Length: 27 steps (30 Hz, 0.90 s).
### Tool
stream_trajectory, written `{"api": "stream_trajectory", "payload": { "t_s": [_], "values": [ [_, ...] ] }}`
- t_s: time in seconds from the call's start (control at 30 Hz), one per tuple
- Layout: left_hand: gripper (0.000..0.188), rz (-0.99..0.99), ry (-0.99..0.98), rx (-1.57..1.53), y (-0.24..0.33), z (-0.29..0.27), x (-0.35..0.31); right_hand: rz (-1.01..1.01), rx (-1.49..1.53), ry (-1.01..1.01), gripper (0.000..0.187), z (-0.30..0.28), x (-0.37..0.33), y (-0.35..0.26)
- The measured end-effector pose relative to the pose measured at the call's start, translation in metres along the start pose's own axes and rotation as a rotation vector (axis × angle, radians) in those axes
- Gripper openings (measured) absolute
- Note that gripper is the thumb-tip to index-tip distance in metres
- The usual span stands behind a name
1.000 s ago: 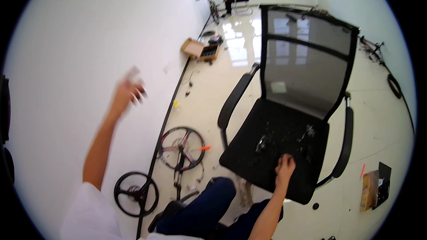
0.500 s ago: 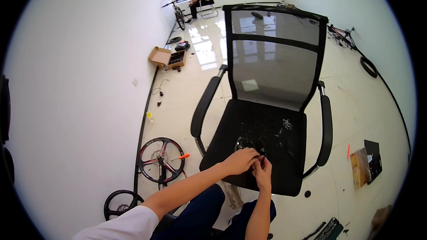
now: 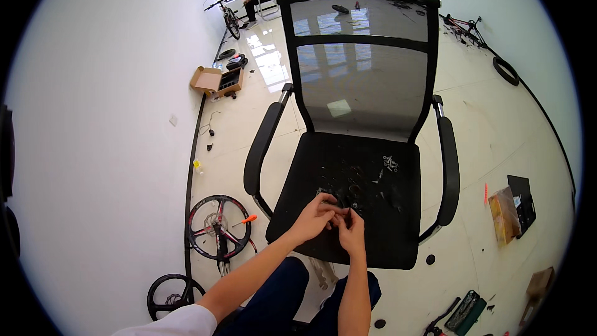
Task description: The person sits on the floor and assembles small mechanical components on a black office chair. They repeatedly pick up, connect, and separate small parts, including a cylindrical housing and a chain-like assembly, using only their hands.
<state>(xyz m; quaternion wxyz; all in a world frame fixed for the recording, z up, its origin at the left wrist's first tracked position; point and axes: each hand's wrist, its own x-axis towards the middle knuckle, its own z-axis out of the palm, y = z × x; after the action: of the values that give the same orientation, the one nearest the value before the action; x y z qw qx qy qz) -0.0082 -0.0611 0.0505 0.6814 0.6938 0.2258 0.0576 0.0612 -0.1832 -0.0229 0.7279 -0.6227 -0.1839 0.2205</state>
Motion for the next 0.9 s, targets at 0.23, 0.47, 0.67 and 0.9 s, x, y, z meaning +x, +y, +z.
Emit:
{"api": "stream_trajectory", "payload": {
  "t_s": [0.23, 0.47, 0.67, 0.9],
  "values": [
    [0.02, 0.032, -0.136, 0.124, 0.014, -0.011, 0.003, 0.171, 0.176, -0.059, 0.006, -0.01, -0.01, -0.007],
    [0.027, -0.019, -0.04, 0.309, 0.002, -0.003, 0.002, 0.091, 0.122, 0.01, 0.005, -0.011, -0.009, -0.014],
    [0.042, -0.212, -0.043, -0.07, -0.006, -0.006, 0.005, -0.067, -0.007, 0.065, 0.004, -0.008, -0.005, 0.0],
    [0.044, 0.107, -0.036, 0.116, 0.002, 0.006, 0.003, -0.043, -0.192, 0.0, 0.007, -0.009, -0.008, -0.001]
  ]
}}
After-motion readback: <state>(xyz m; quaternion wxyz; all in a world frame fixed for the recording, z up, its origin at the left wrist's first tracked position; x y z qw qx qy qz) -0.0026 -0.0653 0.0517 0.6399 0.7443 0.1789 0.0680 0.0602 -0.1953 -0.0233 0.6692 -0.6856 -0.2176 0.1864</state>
